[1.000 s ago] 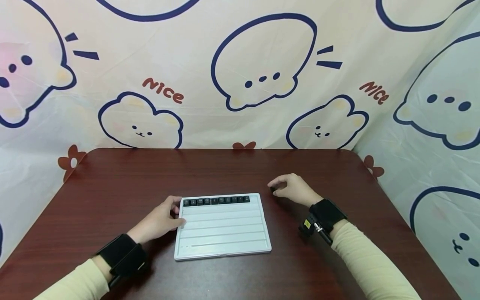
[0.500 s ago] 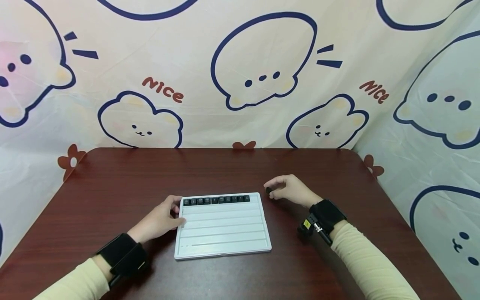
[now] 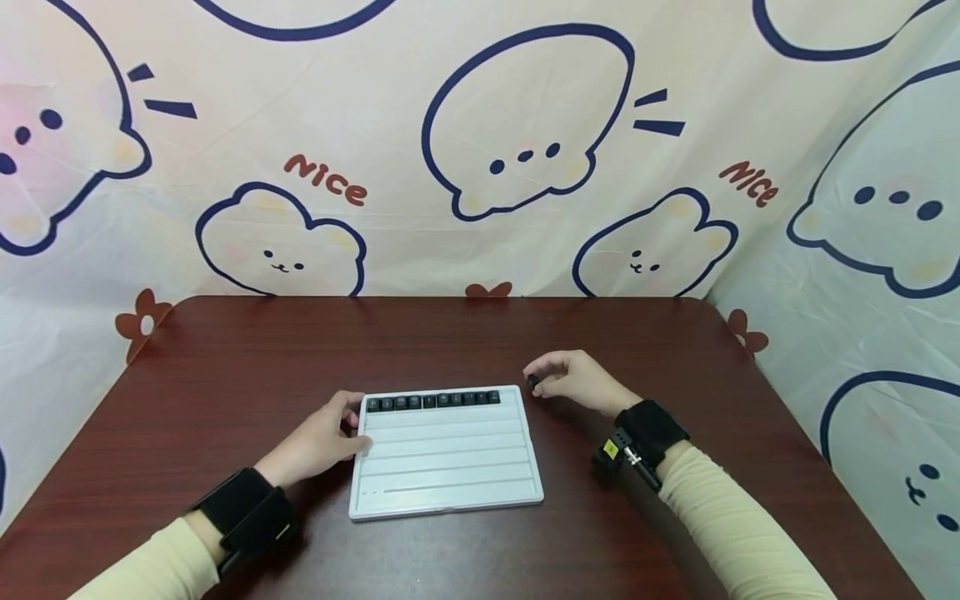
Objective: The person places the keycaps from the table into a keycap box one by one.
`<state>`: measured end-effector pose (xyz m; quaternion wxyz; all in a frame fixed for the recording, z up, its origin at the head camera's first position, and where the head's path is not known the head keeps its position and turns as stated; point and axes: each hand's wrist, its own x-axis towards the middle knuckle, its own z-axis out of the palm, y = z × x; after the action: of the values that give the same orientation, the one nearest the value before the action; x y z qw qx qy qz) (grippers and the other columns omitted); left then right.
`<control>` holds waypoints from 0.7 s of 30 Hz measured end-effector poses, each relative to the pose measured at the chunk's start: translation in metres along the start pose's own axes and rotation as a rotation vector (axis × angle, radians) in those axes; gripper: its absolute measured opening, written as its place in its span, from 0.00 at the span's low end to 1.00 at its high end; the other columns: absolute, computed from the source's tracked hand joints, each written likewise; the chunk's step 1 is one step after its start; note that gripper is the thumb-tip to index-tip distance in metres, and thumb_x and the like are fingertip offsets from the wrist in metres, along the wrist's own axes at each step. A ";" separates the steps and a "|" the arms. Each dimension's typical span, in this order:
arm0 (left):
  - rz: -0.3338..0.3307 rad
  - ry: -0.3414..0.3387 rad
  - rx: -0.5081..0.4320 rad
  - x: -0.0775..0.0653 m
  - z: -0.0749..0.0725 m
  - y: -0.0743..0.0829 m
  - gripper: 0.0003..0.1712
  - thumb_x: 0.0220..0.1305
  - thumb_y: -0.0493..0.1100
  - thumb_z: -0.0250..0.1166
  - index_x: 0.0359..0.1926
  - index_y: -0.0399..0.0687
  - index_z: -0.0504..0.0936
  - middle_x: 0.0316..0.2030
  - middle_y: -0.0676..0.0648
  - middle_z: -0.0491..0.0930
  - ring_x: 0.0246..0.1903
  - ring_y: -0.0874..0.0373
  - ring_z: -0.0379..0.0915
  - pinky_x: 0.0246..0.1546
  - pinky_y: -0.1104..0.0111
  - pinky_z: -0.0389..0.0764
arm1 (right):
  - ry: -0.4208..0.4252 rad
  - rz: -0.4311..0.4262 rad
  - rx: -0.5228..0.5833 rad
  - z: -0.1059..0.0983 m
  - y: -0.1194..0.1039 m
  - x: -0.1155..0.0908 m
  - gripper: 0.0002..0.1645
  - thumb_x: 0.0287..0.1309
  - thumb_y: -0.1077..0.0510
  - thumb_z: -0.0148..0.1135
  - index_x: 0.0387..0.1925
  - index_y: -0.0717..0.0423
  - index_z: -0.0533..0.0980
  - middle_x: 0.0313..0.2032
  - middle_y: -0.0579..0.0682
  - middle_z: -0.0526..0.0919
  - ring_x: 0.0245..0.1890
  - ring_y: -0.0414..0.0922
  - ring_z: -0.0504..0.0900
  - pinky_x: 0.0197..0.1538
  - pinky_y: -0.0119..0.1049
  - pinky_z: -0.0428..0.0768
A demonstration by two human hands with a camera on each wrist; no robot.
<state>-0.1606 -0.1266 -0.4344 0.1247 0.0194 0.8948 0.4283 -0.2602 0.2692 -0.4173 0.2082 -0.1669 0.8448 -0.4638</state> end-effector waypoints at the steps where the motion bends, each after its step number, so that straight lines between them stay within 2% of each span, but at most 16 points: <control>1: 0.000 0.000 0.000 0.000 0.000 0.000 0.38 0.62 0.32 0.72 0.69 0.30 0.66 0.40 0.43 0.72 0.34 0.53 0.68 0.35 0.63 0.71 | 0.007 0.007 -0.007 0.001 0.000 0.000 0.18 0.65 0.64 0.66 0.55 0.64 0.81 0.49 0.57 0.84 0.44 0.51 0.83 0.50 0.34 0.80; 8: -0.002 -0.001 -0.002 0.000 0.000 0.000 0.38 0.62 0.32 0.72 0.69 0.30 0.66 0.40 0.43 0.72 0.34 0.53 0.68 0.35 0.63 0.72 | 0.018 -0.019 -0.043 0.007 -0.003 0.003 0.18 0.63 0.63 0.70 0.54 0.63 0.82 0.48 0.56 0.85 0.44 0.50 0.80 0.49 0.34 0.80; 21: -0.009 -0.001 0.002 0.000 0.000 0.002 0.38 0.62 0.32 0.72 0.69 0.30 0.66 0.40 0.43 0.72 0.35 0.53 0.68 0.35 0.63 0.71 | 0.005 -0.033 -0.013 0.011 -0.006 0.003 0.16 0.65 0.67 0.65 0.54 0.65 0.80 0.49 0.59 0.84 0.44 0.52 0.84 0.50 0.32 0.79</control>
<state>-0.1603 -0.1254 -0.4329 0.1272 0.0160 0.8951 0.4270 -0.2565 0.2564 -0.4180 0.1973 -0.1811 0.8454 -0.4622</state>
